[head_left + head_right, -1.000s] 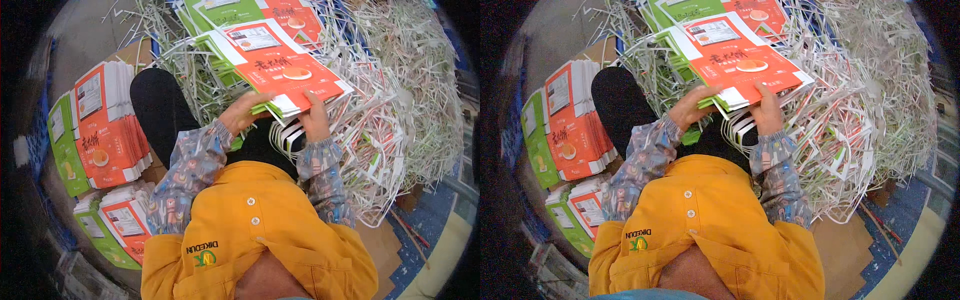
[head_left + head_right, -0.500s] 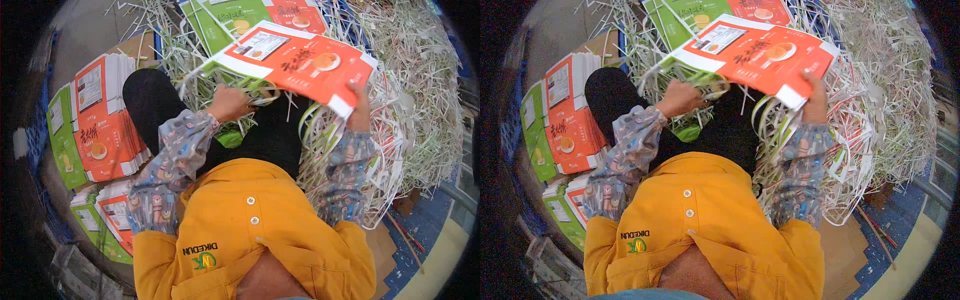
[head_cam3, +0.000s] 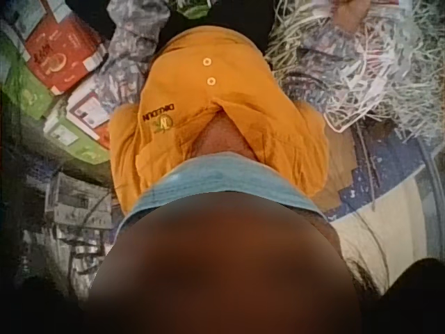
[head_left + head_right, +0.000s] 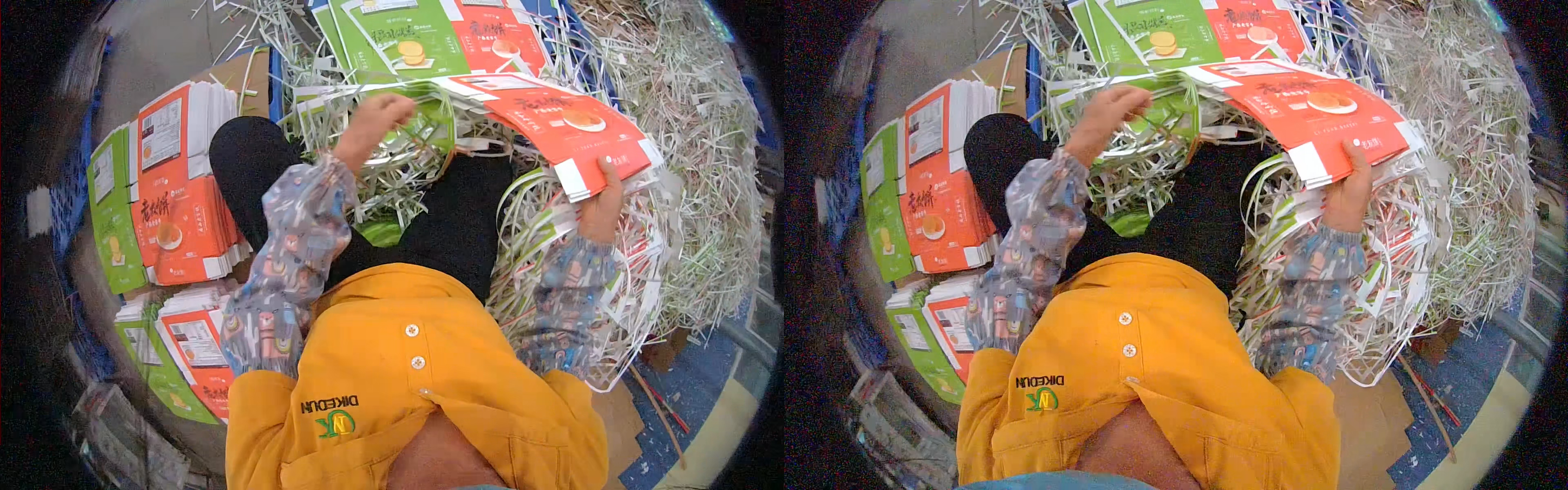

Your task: Sorting and clearing shredded paper waste from flattened cardboard boxes on the floor.

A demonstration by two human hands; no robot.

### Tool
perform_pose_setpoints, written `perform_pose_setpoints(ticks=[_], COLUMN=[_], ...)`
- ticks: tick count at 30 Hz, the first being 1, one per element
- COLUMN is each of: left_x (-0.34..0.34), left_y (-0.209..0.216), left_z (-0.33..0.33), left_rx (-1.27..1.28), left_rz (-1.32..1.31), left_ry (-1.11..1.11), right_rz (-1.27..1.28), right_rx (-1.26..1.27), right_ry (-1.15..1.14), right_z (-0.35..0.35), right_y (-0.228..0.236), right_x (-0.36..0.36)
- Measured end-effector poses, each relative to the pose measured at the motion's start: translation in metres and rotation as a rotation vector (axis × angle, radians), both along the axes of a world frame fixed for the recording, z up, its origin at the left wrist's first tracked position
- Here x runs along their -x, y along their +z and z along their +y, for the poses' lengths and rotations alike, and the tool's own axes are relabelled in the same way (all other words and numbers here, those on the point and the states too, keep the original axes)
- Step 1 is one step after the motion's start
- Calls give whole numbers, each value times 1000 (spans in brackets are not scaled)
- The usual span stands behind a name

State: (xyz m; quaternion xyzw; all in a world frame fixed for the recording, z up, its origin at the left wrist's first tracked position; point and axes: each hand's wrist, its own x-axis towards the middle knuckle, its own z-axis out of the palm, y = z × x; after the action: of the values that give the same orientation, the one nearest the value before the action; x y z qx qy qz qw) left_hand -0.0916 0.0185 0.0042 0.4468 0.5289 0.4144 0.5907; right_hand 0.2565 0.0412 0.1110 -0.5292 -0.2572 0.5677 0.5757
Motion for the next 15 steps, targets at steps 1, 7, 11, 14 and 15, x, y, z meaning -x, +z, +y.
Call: perform_pose_setpoints(ticks=[1, 7, 11, 14, 15], left_x=[-9, -92, -102, -85, -79], left_y=[-3, -37, -54, -67, -67], left_z=[4, 4, 10, 35, 45], left_rx=[126, 608, 552, 386, 325], left_rz=[-207, -718, -997, -1110, -1123], left_ry=[-56, -109, 195, 439, 499], right_rz=[-23, -47, -181, -13, -16], right_rx=[-26, -73, -83, -80, -85], right_ry=[-26, -84, -41, 32, 40], right_z=[-7, -45, -71, -95, -101], right_y=[8, 33, 42, 48, 53], right_x=[16, 27, 29, 16, 17])
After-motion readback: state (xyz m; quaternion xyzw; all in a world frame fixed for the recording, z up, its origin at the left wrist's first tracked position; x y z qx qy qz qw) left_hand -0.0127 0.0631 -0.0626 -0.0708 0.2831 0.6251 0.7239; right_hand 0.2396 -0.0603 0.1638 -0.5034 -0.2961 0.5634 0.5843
